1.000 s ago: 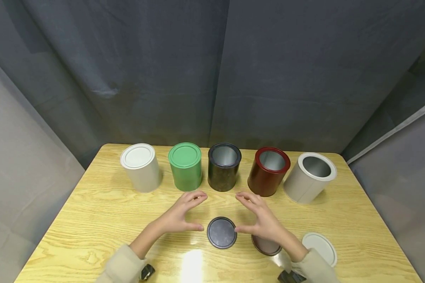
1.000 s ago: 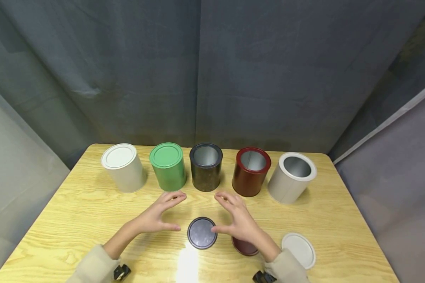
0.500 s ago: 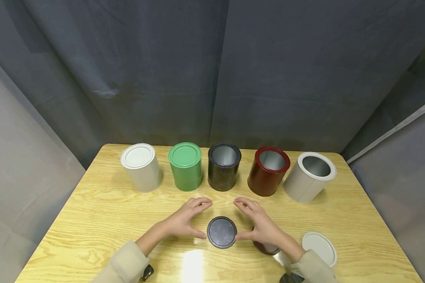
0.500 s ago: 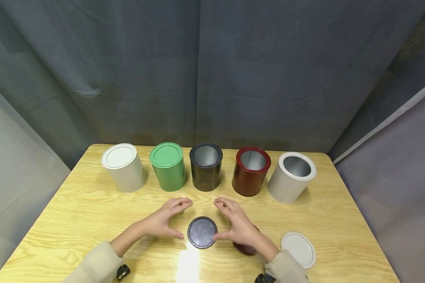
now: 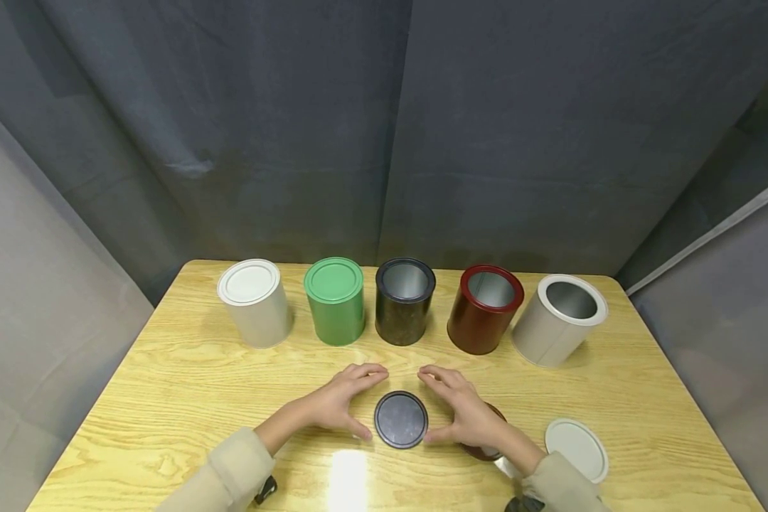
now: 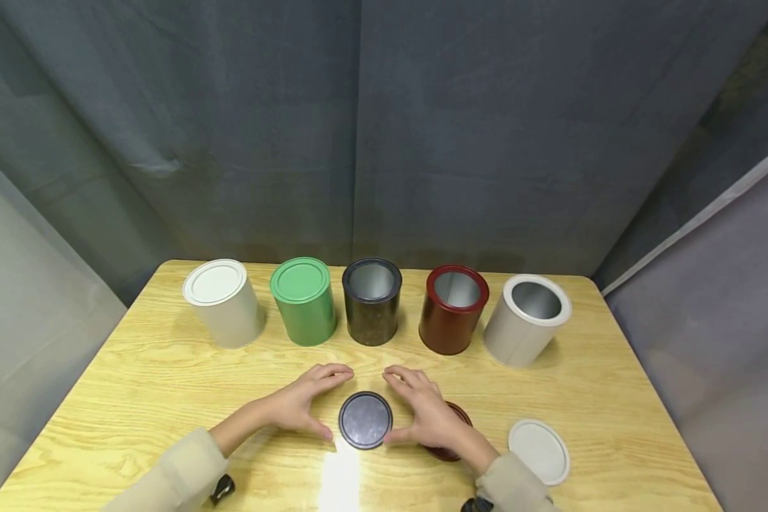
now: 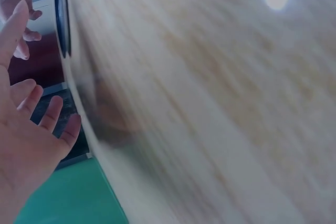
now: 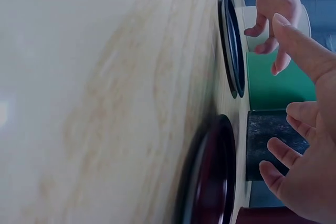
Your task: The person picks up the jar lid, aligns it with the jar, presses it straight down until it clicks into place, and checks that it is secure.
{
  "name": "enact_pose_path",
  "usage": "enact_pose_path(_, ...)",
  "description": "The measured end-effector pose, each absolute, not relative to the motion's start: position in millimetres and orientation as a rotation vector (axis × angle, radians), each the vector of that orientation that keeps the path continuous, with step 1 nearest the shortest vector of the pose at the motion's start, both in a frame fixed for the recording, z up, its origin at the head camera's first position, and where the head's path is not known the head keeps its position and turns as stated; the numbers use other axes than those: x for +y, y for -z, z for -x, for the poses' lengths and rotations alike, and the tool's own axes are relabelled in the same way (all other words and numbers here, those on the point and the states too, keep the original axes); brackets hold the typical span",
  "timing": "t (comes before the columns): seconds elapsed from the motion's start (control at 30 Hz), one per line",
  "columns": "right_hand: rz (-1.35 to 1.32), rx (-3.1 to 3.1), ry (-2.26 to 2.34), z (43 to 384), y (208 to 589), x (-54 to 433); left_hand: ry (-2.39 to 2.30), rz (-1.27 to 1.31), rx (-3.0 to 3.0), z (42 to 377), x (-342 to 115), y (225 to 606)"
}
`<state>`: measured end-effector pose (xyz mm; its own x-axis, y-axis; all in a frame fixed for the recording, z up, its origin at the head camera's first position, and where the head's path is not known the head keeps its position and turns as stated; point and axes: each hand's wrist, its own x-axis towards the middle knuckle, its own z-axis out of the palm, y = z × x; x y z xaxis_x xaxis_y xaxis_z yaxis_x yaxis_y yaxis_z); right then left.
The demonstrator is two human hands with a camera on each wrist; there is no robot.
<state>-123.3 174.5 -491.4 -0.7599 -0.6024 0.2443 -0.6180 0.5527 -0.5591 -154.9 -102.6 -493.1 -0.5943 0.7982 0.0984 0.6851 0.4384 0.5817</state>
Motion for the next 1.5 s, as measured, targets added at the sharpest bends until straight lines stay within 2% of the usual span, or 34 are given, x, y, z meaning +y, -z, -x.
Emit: enact_pose_path(1.5, -1.053, -3.048, -0.726, 120.0, 499.9, 165.3, -0.479, -1.274, 2.611, 152.2, -89.9, 504.2)
